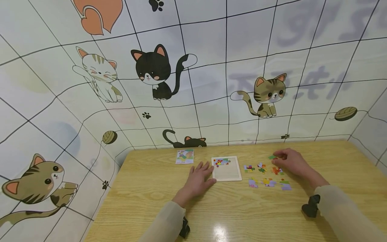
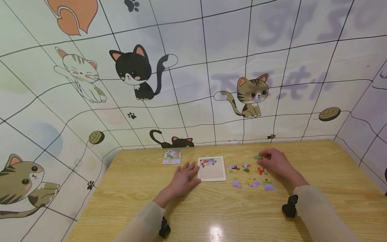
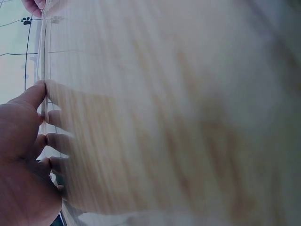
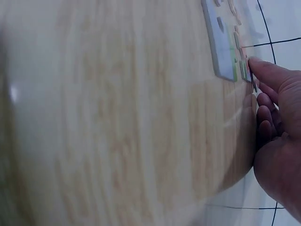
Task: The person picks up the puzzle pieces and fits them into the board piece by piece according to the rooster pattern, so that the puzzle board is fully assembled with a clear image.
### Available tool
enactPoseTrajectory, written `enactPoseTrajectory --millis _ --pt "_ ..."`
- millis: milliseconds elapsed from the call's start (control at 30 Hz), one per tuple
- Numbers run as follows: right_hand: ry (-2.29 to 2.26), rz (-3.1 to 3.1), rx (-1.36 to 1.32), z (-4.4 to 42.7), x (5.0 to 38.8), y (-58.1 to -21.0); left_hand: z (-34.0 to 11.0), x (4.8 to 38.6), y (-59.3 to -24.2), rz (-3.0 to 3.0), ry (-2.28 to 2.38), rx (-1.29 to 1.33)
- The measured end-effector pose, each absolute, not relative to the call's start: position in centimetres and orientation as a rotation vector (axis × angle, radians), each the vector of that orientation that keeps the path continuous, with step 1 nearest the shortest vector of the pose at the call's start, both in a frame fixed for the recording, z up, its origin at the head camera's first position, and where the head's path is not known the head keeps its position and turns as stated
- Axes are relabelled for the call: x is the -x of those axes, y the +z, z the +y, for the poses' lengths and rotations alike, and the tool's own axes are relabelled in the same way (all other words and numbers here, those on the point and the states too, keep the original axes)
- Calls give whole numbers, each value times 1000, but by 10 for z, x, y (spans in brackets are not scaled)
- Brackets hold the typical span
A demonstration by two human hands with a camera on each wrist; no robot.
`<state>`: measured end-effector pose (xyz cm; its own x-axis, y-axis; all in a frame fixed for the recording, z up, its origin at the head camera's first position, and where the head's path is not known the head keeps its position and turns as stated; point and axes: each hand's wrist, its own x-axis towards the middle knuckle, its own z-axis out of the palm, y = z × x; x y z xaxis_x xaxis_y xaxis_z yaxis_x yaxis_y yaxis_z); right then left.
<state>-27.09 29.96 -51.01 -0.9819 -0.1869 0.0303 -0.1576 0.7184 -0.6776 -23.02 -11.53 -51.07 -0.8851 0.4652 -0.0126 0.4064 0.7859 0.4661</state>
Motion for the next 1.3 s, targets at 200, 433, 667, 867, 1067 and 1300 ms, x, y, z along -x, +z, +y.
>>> enactPoseTrajectory --millis 200,433,667,867,1067,1300 --pt "-1175 2860 302 295 273 -508 -116 230 -512 2846 697 -700" --pt "-1185 2875 314 289 274 -506 -116 229 -510 2845 711 -696" --pt "-1208 2879 292 278 274 -499 -115 229 -509 2845 713 -691" --pt "-1293 2871 349 262 277 -497 -115 228 -508 2844 720 -693" --pt "-1344 2829 372 244 282 -497 -115 228 -508 2849 713 -696" --pt "-1416 2745 397 223 285 -495 -116 228 -509 2850 700 -689"
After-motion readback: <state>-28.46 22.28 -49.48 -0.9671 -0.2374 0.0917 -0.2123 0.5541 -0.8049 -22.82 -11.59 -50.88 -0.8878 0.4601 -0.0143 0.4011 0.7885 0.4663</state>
